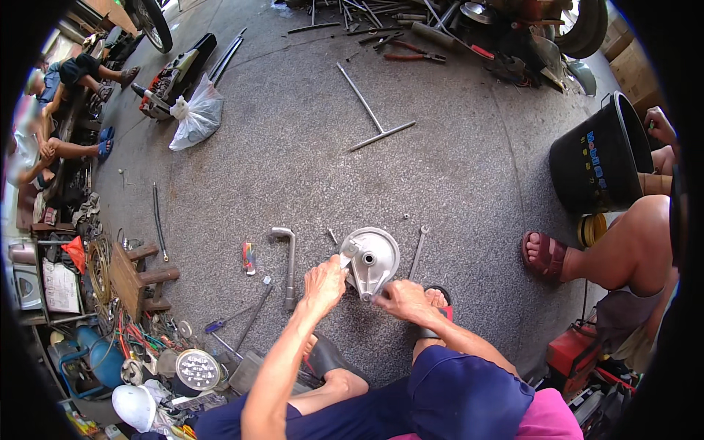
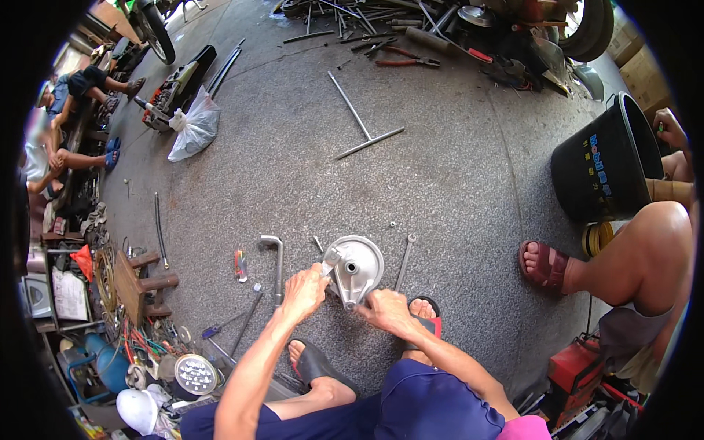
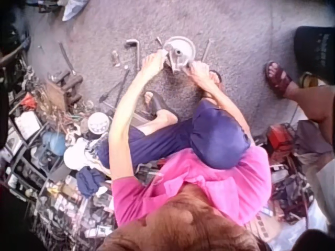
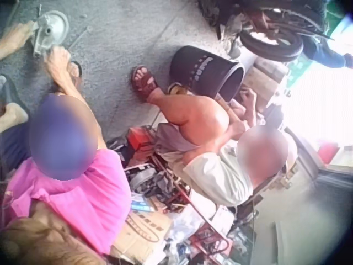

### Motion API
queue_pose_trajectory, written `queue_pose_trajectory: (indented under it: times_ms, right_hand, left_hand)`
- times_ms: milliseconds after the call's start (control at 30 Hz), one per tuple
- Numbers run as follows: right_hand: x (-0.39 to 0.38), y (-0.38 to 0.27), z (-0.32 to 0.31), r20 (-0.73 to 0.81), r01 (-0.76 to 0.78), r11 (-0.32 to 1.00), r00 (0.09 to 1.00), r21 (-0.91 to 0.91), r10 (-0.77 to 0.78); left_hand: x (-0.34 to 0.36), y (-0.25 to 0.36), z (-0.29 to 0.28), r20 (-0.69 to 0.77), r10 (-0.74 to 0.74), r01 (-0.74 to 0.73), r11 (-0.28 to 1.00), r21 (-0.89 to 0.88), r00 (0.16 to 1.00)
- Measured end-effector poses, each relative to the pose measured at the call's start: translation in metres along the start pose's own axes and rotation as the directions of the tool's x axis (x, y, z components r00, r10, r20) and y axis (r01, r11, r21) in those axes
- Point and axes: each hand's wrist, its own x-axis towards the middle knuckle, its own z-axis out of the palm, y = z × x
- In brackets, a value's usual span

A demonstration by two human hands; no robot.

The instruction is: The person sits on the floor of a workshop and uses a wrench and a screwdriver to tighten and adjust a silver metal housing. They manipulate the part with both hands, switching between tools to secure components.

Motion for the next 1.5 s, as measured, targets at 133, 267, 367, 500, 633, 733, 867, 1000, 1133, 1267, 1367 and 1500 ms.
queue_pose_trajectory:
  times_ms: [133,267,367,500,633,733,867,1000,1133,1267,1367,1500]
  right_hand:
    - [0.008,-0.028,-0.04,-0.285,0.013,0.998,0.958,-0.064,-0.031]
    - [0.049,-0.021,-0.024,-0.218,-0.043,0.976,0.976,-0.215,-0.005]
    - [0.066,-0.017,-0.009,-0.234,-0.066,0.99,0.972,-0.127,0.035]
    - [0.071,-0.026,-0.002,-0.281,-0.084,0.987,0.959,-0.14,0.042]
    - [0.068,-0.017,0.004,-0.292,-0.085,0.988,0.955,-0.127,0.045]
    - [0.071,-0.014,0.007,-0.297,-0.114,0.985,0.952,-0.126,0.072]
    - [0.08,-0.018,0.009,-0.334,-0.018,0.989,0.942,-0.15,-0.034]
    - [0.074,-0.014,0.009,-0.287,-0.053,0.985,0.958,-0.166,0.003]
    - [0.075,-0.024,0.005,-0.324,-0.044,0.984,0.946,-0.172,-0.014]
    - [0.075,-0.02,0.009,-0.329,-0.007,0.987,0.943,-0.16,-0.046]
    - [0.074,-0.021,0.012,-0.311,0.008,0.986,0.948,-0.168,-0.06]
    - [0.071,-0.03,0.004,-0.288,-0.021,0.989,0.957,-0.144,-0.022]
  left_hand:
    - [0.004,-0.01,-0.009,0.171,0.088,-0.106,0.99,0.095,0.981]
    - [0.022,0.003,-0.017,0.287,0.016,-0.034,0.998,0.059,0.958]
    - [0.03,-0.026,0.01,0.194,0.044,0.002,0.972,-0.233,0.98]
    - [0.02,-0.028,0.061,-0.186,-0.152,0.025,0.835,-0.55,0.971]
    - [0.023,-0.003,0.049,-0.294,-0.171,-0.001,0.863,-0.505,0.94]
    - [0.023,-0.001,0.048,-0.309,-0.18,0.031,0.901,-0.432,0.934]
    - [0.024,-0.01,0.051,-0.382,-0.203,-0.017,0.867,-0.499,0.902]
    - [0.023,-0.012,0.064,-0.545,-0.074,-0.142,0.928,-0.344,0.835]
    - [0.022,-0.011,0.061,-0.527,-0.14,-0.115,0.9,-0.421,0.838]
    - [0.017,-0.01,0.054,-0.451,-0.196,-0.031,0.893,-0.45,0.871]
    - [0.003,-0.022,0.054,-0.473,-0.298,-0.007,0.841,-0.541,0.829]
    - [-0.037,-0.059,0.044,-0.559,-0.512,0.059,0.77,-0.636,0.652]
